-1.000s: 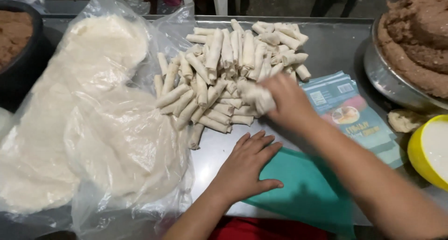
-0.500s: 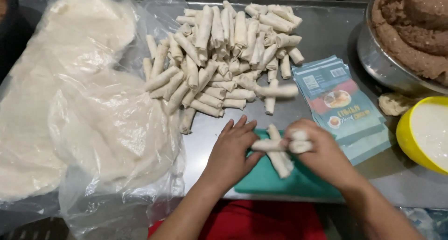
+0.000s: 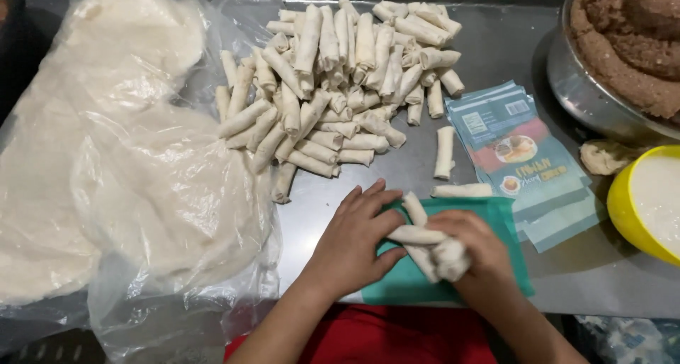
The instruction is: Packing pre-rolled lumpia into plastic bags using a small board to align and slide them in.
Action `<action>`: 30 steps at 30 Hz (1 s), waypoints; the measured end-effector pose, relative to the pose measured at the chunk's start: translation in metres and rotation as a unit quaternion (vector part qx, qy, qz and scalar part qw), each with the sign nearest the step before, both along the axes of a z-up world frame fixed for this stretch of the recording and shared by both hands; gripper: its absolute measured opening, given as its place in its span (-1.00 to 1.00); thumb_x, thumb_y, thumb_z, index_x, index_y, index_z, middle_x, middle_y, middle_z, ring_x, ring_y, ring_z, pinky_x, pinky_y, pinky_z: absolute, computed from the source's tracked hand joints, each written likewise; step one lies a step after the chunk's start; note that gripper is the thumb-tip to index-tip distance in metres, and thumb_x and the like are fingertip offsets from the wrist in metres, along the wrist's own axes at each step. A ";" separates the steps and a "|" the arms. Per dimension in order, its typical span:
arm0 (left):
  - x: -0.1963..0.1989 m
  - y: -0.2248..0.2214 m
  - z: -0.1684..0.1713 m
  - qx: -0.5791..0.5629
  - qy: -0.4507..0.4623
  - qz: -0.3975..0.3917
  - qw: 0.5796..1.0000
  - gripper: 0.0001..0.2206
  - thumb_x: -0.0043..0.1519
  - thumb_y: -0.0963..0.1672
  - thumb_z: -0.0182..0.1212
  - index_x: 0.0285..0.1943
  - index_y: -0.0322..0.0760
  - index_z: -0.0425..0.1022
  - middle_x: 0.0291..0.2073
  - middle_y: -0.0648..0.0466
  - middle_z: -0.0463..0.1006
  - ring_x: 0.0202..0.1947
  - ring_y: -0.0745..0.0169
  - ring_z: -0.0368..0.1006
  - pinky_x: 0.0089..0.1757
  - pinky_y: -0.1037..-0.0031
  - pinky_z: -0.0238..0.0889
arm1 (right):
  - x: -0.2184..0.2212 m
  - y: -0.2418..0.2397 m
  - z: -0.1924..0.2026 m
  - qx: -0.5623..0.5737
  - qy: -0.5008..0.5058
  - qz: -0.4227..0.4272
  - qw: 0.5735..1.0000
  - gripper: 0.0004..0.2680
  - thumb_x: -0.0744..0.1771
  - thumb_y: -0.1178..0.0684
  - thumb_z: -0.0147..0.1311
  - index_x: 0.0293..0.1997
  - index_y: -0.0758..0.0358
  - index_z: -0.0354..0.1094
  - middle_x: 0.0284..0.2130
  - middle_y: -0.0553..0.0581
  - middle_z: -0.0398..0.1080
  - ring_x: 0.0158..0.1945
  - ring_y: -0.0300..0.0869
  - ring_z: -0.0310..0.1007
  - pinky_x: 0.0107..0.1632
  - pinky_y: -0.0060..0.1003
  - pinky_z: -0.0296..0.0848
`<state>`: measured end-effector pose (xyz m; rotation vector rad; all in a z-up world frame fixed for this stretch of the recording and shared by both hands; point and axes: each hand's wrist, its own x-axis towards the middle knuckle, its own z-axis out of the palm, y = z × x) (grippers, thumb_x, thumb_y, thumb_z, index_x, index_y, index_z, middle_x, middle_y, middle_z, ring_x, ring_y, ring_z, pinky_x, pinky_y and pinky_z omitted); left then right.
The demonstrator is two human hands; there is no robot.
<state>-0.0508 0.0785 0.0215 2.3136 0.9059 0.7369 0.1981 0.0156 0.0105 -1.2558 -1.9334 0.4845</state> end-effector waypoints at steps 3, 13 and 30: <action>0.000 0.001 -0.003 -0.006 -0.021 0.011 1.000 -0.75 0.22 -0.06 0.47 -0.18 -0.22 0.47 0.24 -0.13 0.49 0.49 -0.37 0.28 0.41 -0.23 -0.02 | 0.012 -0.003 0.001 0.010 0.097 -0.052 0.994 -0.83 0.37 0.08 0.21 0.02 0.27 0.53 0.01 0.27 0.56 0.11 0.05 0.58 0.23 -0.04 0.55; -0.004 -0.008 -0.007 0.048 -0.054 -0.005 0.997 -0.80 0.24 -0.13 0.37 0.01 -0.23 0.58 0.35 -0.16 0.45 0.48 -0.37 0.31 0.39 -0.29 0.02 | 0.012 0.006 0.000 -0.230 0.249 -0.219 0.915 -0.83 0.38 0.13 0.19 0.09 0.23 0.47 -0.26 0.20 0.64 -0.26 -0.18 0.47 -0.19 -0.31 0.40; -0.012 -0.024 0.003 0.003 -0.011 -0.061 0.998 -0.74 0.27 -0.03 0.33 -0.03 -0.27 0.71 0.44 -0.26 0.32 0.64 -0.51 -0.10 0.43 -0.49 -0.35 | 0.009 0.040 0.017 -0.313 0.355 0.117 0.873 -0.82 0.31 0.14 0.29 -0.01 0.28 0.55 0.07 0.32 0.67 0.18 0.05 0.66 0.26 -0.01 0.58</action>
